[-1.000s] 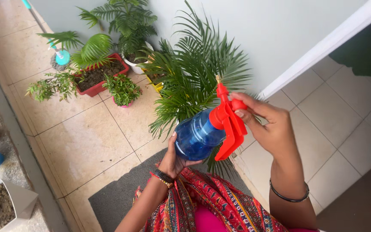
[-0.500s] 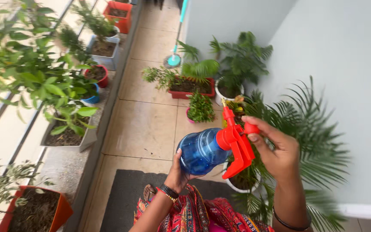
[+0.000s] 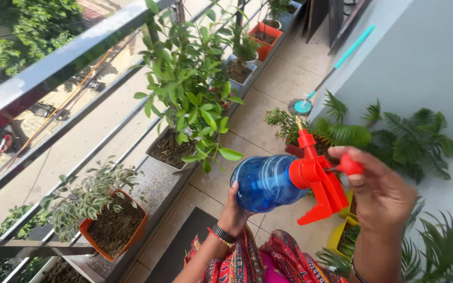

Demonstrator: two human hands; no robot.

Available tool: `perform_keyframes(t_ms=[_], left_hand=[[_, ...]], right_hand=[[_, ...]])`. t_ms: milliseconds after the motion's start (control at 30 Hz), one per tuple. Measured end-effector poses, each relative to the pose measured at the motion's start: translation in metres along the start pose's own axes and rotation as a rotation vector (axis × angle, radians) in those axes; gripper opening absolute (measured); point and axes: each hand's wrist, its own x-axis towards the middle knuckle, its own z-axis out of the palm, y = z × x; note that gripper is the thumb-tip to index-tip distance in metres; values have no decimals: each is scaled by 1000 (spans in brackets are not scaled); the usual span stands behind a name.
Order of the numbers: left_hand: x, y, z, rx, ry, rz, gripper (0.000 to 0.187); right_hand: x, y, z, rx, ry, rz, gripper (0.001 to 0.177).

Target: The person uses a blue spray bottle with a red nozzle to water several potted plants on a balcony. They pump the handle to build pressure and then spray water onto the leaves and soil of different plants.

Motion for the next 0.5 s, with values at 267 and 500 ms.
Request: perform_keyframes(t_ms=[267,500], left_hand=[[-6,54,-19,-6,15,313,89],[-8,64,-16,-57,208,347,88]], right_hand=[[54,21,35,42,-93,-164,39],[100,68,75,284,-217,-132,42]])
